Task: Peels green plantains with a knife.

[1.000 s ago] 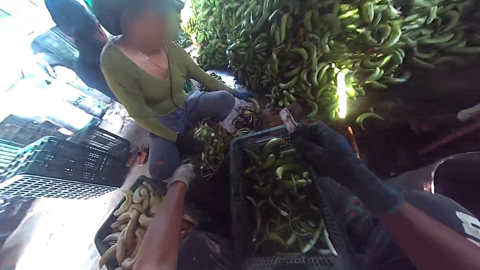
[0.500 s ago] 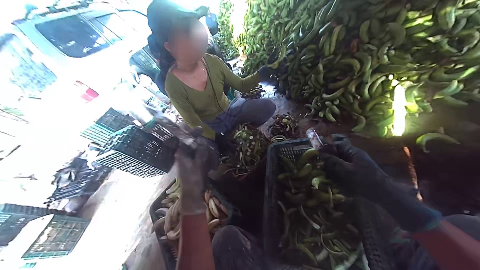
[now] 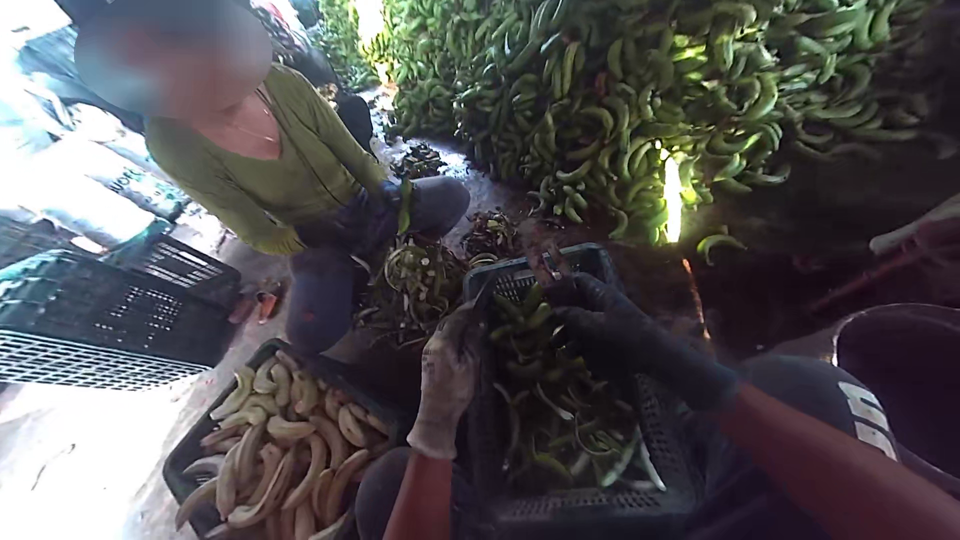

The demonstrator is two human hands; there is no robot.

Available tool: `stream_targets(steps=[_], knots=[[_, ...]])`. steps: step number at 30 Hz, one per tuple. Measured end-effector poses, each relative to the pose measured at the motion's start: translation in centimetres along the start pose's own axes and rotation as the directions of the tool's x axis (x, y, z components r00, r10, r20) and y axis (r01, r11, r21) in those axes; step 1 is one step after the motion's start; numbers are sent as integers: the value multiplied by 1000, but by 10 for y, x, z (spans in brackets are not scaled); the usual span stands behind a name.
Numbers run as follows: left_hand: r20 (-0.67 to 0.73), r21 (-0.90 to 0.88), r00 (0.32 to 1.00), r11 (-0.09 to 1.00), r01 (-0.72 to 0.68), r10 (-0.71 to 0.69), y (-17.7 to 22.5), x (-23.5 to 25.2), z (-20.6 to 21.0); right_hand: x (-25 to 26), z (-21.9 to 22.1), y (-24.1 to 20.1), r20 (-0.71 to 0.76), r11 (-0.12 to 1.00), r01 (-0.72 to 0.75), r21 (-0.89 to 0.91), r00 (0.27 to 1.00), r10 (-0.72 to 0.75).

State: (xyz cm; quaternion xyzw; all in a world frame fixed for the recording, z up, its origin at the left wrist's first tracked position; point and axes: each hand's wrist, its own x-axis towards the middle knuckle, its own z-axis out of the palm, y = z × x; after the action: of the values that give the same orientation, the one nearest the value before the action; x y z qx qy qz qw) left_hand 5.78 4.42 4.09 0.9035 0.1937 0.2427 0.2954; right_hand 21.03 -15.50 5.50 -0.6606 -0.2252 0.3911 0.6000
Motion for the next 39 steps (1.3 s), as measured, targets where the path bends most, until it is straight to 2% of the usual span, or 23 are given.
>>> stream_targets(steps=[5,8,13,21,24,27,30,32,35,39], knots=[[12,193,998,980,52,-56,7,-4,4,0,10,4,25,996,-6,-94,1000,9],[90,330,990,941,74,-110,14,-3,5,-3,13,7,26,984,-17,-175,999,22],[112,422,980,901,103,-164,20,0,6,-6,16,7,20,945,-32,-325,999,41],[120,449,978,888,101,-172,22,3,11,-8,15,10,14,873,24,-486,1000,-20],[218,444,956,893,80,-194,26,0,13,-8,13,7,-5,863,-6,-505,1000,4],[184,455,959,883,111,-215,25,5,10,-10,12,7,-1,848,-2,-529,1000,2],[237,446,954,893,59,-182,25,5,11,-11,12,6,15,835,13,-549,1000,-5],[232,457,946,884,100,-227,25,9,11,-10,11,6,18,832,-5,-555,1000,18],[253,446,953,894,38,-167,20,3,15,-12,13,10,13,841,-18,-540,999,30],[246,455,938,884,113,-246,23,6,14,-12,12,10,17,835,-12,-550,1000,26]])
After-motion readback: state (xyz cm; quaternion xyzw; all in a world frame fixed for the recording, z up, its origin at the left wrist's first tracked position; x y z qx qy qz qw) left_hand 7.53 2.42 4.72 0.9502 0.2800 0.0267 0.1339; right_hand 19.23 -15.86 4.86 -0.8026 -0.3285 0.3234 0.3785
